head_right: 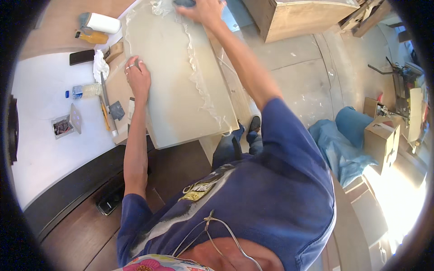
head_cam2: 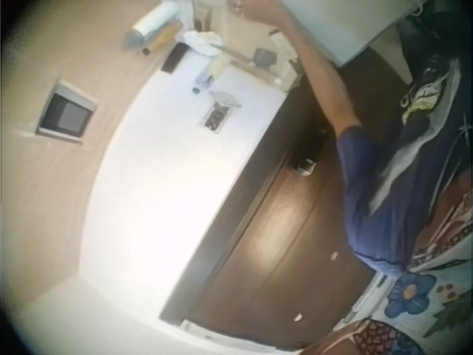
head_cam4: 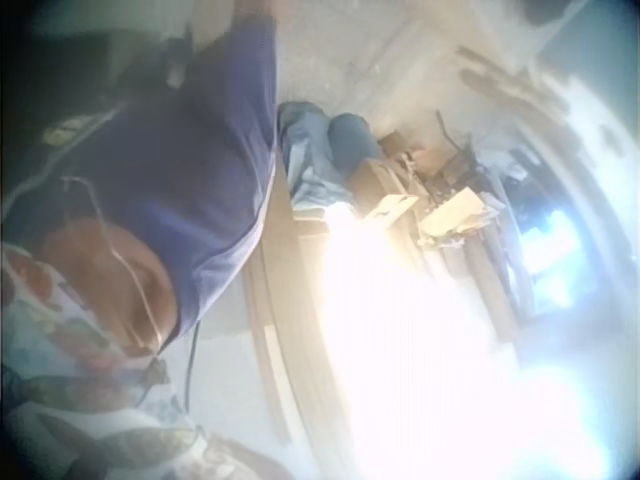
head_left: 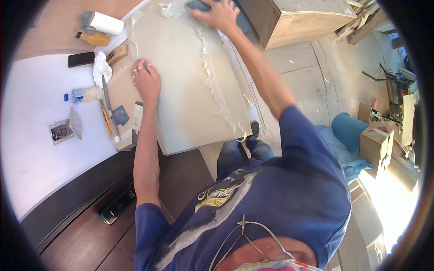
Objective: The person sands the surface and edges of a beige panel using a sanding block and then uses a file along the edges.
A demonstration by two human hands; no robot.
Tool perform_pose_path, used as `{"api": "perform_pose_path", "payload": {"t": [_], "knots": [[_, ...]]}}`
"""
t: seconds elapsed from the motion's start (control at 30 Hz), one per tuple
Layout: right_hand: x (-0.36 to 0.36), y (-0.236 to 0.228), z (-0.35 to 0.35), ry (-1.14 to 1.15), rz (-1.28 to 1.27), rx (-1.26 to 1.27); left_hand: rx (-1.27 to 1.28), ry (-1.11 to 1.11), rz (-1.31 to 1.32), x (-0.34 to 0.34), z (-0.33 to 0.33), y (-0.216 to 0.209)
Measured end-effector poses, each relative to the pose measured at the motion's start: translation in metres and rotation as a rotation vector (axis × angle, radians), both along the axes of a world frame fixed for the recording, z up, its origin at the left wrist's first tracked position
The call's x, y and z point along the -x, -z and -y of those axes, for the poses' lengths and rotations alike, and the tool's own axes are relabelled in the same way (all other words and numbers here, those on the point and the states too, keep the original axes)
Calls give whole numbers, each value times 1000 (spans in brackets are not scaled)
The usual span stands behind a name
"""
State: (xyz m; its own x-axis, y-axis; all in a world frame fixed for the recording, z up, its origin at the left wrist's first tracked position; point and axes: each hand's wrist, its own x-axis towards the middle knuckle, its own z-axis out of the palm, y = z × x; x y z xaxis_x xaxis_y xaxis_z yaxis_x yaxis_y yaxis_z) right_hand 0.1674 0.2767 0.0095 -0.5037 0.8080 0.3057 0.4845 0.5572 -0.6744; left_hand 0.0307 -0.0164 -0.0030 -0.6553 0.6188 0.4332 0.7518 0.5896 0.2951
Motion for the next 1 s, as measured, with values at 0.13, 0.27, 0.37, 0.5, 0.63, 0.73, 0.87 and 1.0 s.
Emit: {"api": "perform_pose_path", "payload": {"t": [0.13, 0.27, 0.37, 0.5, 0.63, 0.73, 0.87, 1.0], "knots": [[5, 15, -28, 32, 38, 32, -19, 10, 29, -9, -18, 6], [-92, 33, 100, -121, -181, 214, -29, -86, -6, 0, 27, -1], [-101, 28, 114, -115, -243, 348, 14, -98, -4, -4, 32, -1], [-14, 6, 14, -218, -329, 529, 10, -40, -11, -3, 15, -7], [-15, 34, -4, -319, -544, 748, 33, -2, 29, -8, -5, 3], [-87, 47, 79, -303, -501, 707, 64, -91, 50, -10, 17, -1], [-221, 36, 189, -233, -395, 767, 67, -124, 86, -15, 17, -9], [-145, 36, 127, -278, -473, 628, 78, -92, 42, -5, 22, -8]]}}
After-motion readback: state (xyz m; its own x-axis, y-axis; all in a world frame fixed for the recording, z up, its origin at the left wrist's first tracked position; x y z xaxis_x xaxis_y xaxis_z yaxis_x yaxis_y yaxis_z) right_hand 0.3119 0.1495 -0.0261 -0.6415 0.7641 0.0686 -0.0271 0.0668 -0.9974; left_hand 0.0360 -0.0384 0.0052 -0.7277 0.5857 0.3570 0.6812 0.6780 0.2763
